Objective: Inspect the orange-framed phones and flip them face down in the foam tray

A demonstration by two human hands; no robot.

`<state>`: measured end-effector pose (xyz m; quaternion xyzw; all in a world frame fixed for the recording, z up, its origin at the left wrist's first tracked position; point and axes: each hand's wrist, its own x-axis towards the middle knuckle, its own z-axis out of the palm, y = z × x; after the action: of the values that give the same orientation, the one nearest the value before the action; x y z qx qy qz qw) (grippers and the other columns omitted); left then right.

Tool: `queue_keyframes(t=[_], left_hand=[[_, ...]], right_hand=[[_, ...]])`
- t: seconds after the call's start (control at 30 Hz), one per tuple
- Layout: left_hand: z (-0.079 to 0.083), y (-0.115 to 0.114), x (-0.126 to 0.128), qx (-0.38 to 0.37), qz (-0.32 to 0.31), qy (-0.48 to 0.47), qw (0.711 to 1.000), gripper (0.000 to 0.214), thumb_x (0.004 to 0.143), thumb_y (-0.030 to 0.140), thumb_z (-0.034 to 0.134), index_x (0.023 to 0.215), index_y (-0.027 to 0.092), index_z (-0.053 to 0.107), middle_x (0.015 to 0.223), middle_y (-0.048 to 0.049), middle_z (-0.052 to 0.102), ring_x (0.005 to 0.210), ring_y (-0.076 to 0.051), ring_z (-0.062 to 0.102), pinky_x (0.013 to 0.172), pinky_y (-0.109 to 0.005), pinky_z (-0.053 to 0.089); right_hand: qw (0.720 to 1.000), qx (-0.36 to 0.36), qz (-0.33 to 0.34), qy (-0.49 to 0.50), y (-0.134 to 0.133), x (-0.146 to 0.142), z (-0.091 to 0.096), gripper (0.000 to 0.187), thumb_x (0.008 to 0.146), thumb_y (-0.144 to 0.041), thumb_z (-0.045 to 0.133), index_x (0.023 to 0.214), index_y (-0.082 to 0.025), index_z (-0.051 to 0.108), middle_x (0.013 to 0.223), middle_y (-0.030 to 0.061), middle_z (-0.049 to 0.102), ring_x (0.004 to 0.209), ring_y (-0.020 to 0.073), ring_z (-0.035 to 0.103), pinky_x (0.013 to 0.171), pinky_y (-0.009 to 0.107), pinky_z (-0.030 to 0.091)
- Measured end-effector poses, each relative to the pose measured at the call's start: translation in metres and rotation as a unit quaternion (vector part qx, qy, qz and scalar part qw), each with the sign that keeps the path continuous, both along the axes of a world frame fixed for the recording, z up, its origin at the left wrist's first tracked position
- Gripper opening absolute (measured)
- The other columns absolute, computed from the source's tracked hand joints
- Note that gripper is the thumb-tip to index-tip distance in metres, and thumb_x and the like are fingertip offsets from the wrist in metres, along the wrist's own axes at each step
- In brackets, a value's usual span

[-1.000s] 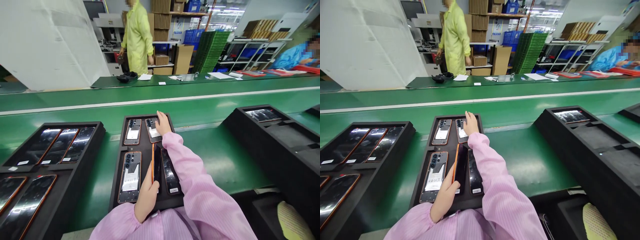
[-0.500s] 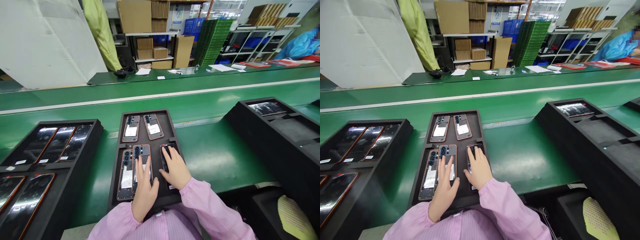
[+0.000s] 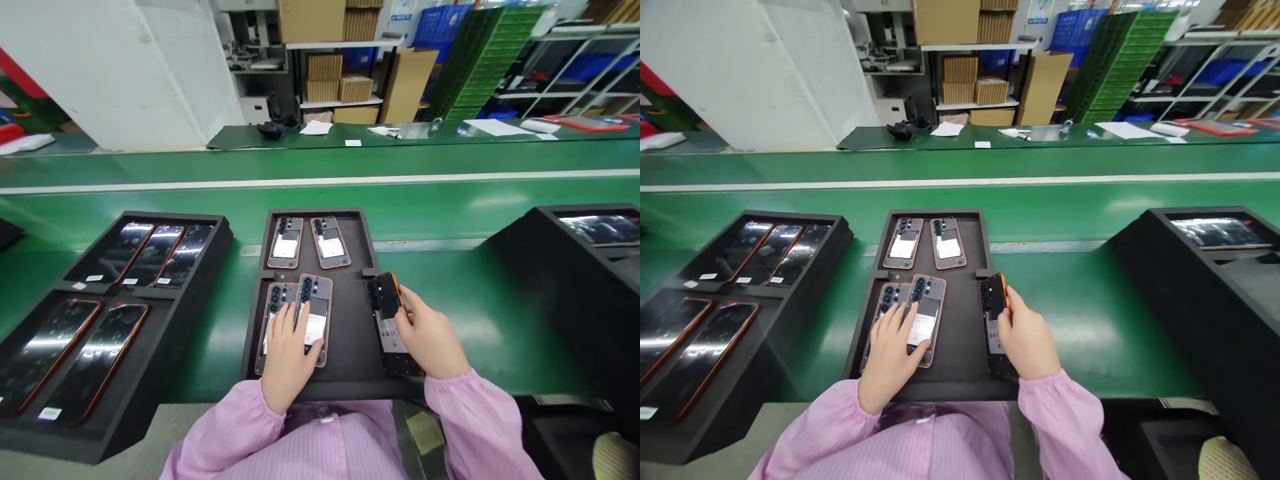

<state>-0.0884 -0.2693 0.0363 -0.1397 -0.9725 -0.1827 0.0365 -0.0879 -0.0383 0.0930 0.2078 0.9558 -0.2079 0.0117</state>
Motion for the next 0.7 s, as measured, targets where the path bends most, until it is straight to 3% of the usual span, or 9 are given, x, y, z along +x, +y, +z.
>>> queue_keyframes(t=[0.1,0.17,0.27,0.37,0.43,0.53,0.6,0.67,0.7], left_hand=[[-0.001,0.007,0.009,0.015,-0.044,-0.027,0.999,0.066,0.087,0.031,0.059,0.147,0.017,0.035,0.149,-0.0173,0.042,0.140,-0.035,0.036,0.112,-0.055,0.036],[-0.002,0.010,0.014,0.025,-0.064,-0.054,0.996,0.071,0.086,0.034,0.061,0.148,0.017,0.032,0.151,-0.0174,0.040,0.141,-0.036,0.035,0.112,-0.056,0.036],[-0.001,0.008,0.016,0.039,-0.075,-0.088,0.993,0.071,0.086,0.033,0.060,0.149,0.018,0.031,0.153,-0.0157,0.038,0.143,-0.034,0.031,0.114,-0.055,0.035],[0.011,-0.009,0.001,0.054,-0.104,-0.118,0.986,0.063,0.088,0.034,0.058,0.146,0.019,0.039,0.149,-0.0113,0.045,0.143,-0.033,0.032,0.115,-0.054,0.033],[0.026,-0.026,-0.023,0.066,-0.110,-0.114,0.985,0.054,0.090,0.036,0.055,0.140,0.019,0.047,0.144,-0.0094,0.052,0.140,-0.031,0.037,0.116,-0.053,0.032],[0.047,-0.055,-0.078,0.111,-0.047,-0.058,0.991,0.047,0.093,0.035,0.047,0.137,0.017,0.050,0.141,-0.0097,0.055,0.134,-0.026,0.046,0.116,-0.045,0.033],[0.049,-0.069,-0.118,0.146,0.022,-0.050,0.988,0.050,0.093,0.036,0.046,0.139,0.017,0.047,0.142,-0.0110,0.053,0.132,-0.024,0.048,0.115,-0.039,0.033],[0.039,-0.077,-0.151,0.150,0.130,-0.111,0.974,0.052,0.092,0.039,0.048,0.139,0.017,0.046,0.139,-0.0133,0.054,0.130,-0.026,0.050,0.113,-0.041,0.034],[0.031,-0.077,-0.163,0.148,0.156,-0.133,0.968,0.056,0.090,0.042,0.049,0.138,0.013,0.048,0.133,-0.0182,0.058,0.127,-0.031,0.052,0.110,-0.045,0.037]], right_hand=[[0.982,-0.167,0.000,0.088,0.001,0.008,-0.019,0.054,0.088,-0.031,0.042,0.141,-0.020,0.045,0.107,0.0108,0.071,0.073,0.0220,0.070,0.066,0.033,0.053],[0.968,-0.221,0.005,0.117,-0.005,0.011,-0.031,0.056,0.090,-0.039,0.041,0.141,-0.017,0.046,0.112,0.0128,0.069,0.076,0.0215,0.070,0.067,0.034,0.054],[0.974,-0.195,0.020,0.117,-0.011,0.009,-0.043,0.057,0.089,-0.041,0.041,0.137,-0.013,0.051,0.106,0.0134,0.071,0.069,0.0209,0.068,0.066,0.036,0.053],[0.988,-0.109,0.053,0.100,-0.010,0.008,-0.045,0.057,0.087,-0.041,0.042,0.134,-0.010,0.055,0.084,0.0103,0.072,0.059,0.0217,0.063,0.063,0.038,0.051],[0.990,-0.026,0.080,0.117,-0.007,0.006,-0.041,0.054,0.087,-0.042,0.044,0.126,-0.009,0.061,0.082,0.0108,0.071,0.064,0.0243,0.064,0.065,0.040,0.051],[0.974,0.069,0.123,0.179,0.000,-0.008,-0.028,0.042,0.087,-0.042,0.045,0.099,-0.013,0.073,0.102,0.0134,0.070,0.088,0.0292,0.064,0.080,0.044,0.050],[0.973,0.067,0.120,0.184,0.011,-0.033,-0.020,0.037,0.086,-0.042,0.049,0.095,-0.016,0.073,0.107,0.0111,0.070,0.096,0.0300,0.062,0.088,0.046,0.048],[0.991,0.010,0.061,0.116,0.024,-0.070,-0.020,0.043,0.083,-0.045,0.056,0.114,-0.019,0.068,0.106,0.0097,0.070,0.089,0.0290,0.063,0.086,0.047,0.048],[0.997,-0.028,0.026,0.070,0.030,-0.090,-0.023,0.048,0.081,-0.046,0.058,0.120,-0.017,0.065,0.106,0.0111,0.070,0.090,0.0305,0.063,0.088,0.049,0.047]])
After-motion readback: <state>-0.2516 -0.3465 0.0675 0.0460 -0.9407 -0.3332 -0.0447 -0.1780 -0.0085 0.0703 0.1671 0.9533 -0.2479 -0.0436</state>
